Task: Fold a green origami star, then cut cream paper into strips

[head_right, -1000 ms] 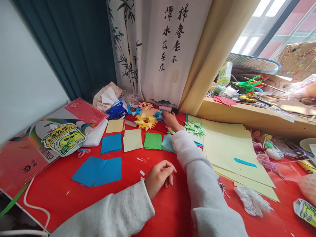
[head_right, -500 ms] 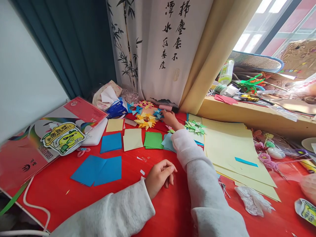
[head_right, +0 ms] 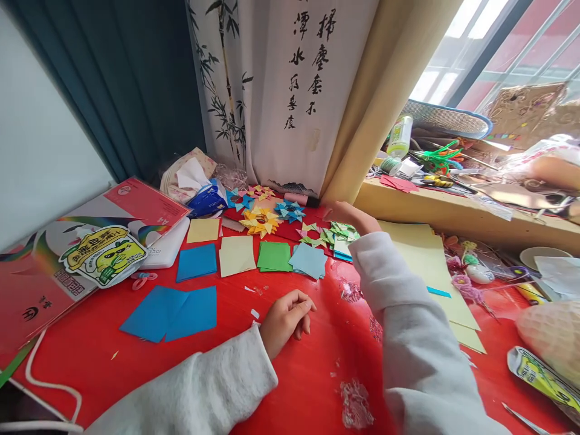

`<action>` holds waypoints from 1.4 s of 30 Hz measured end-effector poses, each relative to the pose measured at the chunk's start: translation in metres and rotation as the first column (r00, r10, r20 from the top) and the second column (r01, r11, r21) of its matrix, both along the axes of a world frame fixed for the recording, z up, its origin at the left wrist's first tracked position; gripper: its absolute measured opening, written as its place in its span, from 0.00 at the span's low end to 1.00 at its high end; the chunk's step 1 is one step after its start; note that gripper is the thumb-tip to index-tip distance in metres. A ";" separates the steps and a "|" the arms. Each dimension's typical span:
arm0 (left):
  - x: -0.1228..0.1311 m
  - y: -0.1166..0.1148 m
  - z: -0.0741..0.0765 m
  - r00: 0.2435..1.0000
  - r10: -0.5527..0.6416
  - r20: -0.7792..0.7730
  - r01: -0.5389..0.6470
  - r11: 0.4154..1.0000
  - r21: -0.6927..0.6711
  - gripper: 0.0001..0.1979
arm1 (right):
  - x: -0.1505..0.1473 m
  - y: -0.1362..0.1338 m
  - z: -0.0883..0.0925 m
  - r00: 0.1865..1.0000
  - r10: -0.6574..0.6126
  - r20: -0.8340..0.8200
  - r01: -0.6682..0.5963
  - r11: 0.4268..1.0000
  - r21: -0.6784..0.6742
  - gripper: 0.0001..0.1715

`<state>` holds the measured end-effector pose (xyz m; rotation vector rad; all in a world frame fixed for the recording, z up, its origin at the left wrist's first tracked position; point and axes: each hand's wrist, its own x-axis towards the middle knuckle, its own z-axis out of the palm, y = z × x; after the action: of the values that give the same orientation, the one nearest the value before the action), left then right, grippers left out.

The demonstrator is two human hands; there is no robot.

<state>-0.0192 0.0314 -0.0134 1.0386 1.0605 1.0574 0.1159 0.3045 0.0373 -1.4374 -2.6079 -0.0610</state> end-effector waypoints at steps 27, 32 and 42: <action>0.003 -0.002 0.000 0.998 -0.040 -0.055 0.043 0.998 0.051 0.07 | 0.088 -0.027 -0.050 0.994 -0.091 -0.067 0.084 0.992 -0.095 0.30; 0.003 -0.001 -0.003 0.997 -0.043 -0.064 0.048 0.996 0.070 0.07 | 0.080 -0.024 -0.052 0.990 -0.128 -0.065 0.123 0.989 -0.083 0.24; 0.003 0.000 -0.005 0.996 -0.044 -0.072 0.050 0.996 0.074 0.07 | 0.064 -0.034 -0.036 0.977 -0.179 -0.119 0.181 0.983 0.006 0.25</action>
<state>-0.0162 0.0309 -0.0186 1.1633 1.0539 1.0361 0.1801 0.2710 0.0010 -1.6160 -2.3732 -0.0192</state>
